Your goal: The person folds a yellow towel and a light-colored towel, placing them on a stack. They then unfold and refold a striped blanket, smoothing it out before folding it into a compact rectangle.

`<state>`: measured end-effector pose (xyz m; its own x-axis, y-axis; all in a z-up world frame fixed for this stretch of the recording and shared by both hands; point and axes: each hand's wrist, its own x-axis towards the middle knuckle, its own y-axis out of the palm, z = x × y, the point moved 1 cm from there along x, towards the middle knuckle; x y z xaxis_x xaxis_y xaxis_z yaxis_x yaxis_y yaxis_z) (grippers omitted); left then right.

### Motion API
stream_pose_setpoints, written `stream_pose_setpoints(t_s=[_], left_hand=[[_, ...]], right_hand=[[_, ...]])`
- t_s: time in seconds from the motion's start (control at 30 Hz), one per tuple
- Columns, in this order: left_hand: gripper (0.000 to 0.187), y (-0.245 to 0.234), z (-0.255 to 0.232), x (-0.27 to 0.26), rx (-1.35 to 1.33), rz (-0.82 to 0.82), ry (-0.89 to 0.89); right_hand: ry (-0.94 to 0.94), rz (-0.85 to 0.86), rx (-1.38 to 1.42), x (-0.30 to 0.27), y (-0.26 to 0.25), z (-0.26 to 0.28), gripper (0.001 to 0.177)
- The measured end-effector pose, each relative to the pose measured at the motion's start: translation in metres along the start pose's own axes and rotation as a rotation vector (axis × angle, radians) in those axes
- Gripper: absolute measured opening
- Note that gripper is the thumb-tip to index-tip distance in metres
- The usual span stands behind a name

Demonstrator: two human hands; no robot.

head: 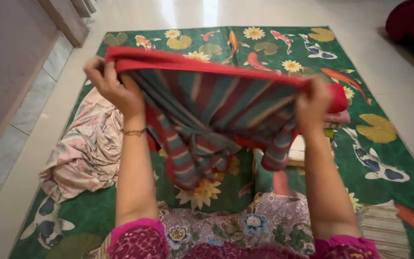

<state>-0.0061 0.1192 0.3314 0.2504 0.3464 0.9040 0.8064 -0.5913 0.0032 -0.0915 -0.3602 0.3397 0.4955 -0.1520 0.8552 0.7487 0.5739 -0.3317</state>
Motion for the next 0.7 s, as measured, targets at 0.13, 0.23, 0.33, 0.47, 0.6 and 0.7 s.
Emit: stream_pose_setpoints(t_s=[0.13,0.23,0.33,0.47,0.6,0.7], left_hand=[[0.037,-0.001,-0.018,-0.018,0.114,0.195,0.341],[0.019,0.001,-0.002,-0.077,0.121,0.754,0.179],[0.024,-0.021,0.018,-0.109,0.099,0.663,-0.081],[0.023,-0.042,0.0,-0.119,0.165,0.324,-0.051],[0.011,-0.059,-0.024,-0.12,0.283,0.215,-0.029],[0.02,-0.044,-0.026,-0.14,0.323,0.326,0.093]], right_hand=[[-0.044,-0.228,0.039,0.015,-0.024,0.006,0.014],[-0.009,0.273,-0.027,-0.006,-0.021,-0.006,0.012],[0.118,0.321,-0.079,-0.034,-0.027,-0.025,0.011],[0.291,0.339,0.082,-0.049,-0.042,-0.043,0.018],[0.566,0.455,0.274,-0.04,-0.089,-0.069,0.022],[0.655,0.529,0.427,-0.043,-0.115,-0.107,0.018]])
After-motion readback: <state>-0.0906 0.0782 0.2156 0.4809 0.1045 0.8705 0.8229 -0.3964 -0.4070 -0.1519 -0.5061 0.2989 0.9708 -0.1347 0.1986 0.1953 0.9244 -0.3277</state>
